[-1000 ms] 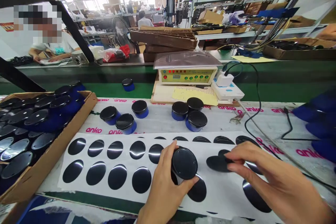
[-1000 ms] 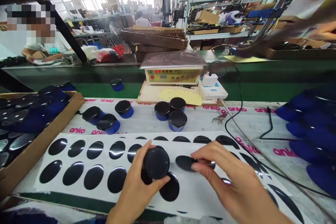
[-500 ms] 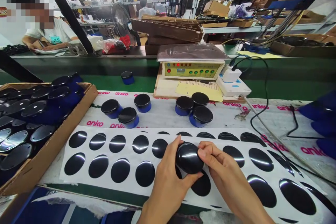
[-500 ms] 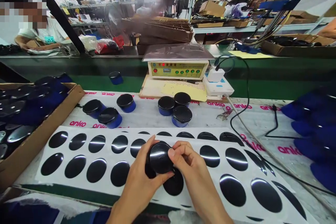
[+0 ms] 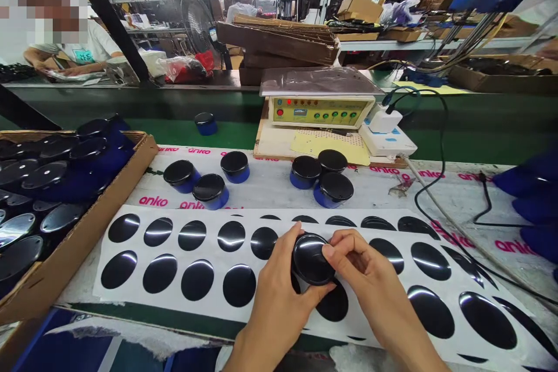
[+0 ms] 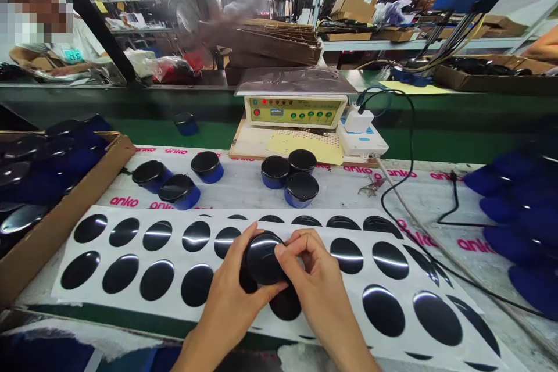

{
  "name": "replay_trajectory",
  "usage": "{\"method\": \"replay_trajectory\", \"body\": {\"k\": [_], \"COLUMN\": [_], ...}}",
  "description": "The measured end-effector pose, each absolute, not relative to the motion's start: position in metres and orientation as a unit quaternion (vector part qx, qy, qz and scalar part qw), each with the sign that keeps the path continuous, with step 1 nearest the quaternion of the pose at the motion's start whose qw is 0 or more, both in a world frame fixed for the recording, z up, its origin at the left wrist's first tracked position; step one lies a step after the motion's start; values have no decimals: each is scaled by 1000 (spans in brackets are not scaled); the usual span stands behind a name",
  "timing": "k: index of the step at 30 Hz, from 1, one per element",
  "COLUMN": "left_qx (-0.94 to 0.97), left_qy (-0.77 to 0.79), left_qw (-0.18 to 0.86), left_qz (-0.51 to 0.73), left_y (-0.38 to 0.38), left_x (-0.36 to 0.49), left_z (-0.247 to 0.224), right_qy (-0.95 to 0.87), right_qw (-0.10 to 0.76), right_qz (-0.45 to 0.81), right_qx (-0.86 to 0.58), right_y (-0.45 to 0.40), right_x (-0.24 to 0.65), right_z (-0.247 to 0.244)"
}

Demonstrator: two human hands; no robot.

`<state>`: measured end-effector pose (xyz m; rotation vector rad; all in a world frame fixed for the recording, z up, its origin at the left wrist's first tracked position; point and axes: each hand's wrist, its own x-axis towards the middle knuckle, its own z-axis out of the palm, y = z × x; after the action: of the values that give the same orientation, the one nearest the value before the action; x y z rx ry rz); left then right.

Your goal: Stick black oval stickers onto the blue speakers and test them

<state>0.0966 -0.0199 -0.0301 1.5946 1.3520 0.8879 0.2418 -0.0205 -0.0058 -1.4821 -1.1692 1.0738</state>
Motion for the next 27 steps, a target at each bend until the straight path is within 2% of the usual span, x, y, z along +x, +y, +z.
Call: {"method": "replay_trajectory", "body": {"k": [4, 7, 12, 17, 20, 23, 27], "left_qx": [647, 668, 758, 850, 858, 782, 725], "left_qy": [538, 528, 485, 413, 420, 569, 649], "left_qw": [406, 383, 322, 254, 186, 86, 62], "left_qz": [357, 358, 295, 208, 227, 239, 223], "left_y": [-21, -20, -24, -22, 26, 116, 222], "left_x": [97, 96, 93, 79, 63, 47, 32], "left_z": [-31, -32, -27, 0, 33, 64, 74], "right_qy": [-504, -552, -670, -646, -651, -714, -791], "right_qw": [471, 466, 379, 350, 338, 330, 300], "right_qz": [401, 321, 131, 27, 29, 74, 155], "right_qx": [-603, -612, -625, -678, -680, -613, -510], "right_y": [-21, -25, -25, -13, -15, -28, -45], "right_x": [239, 235, 240, 287, 314, 319, 299], "right_z": [-6, -6, -1, 10, 15, 14, 4]}}
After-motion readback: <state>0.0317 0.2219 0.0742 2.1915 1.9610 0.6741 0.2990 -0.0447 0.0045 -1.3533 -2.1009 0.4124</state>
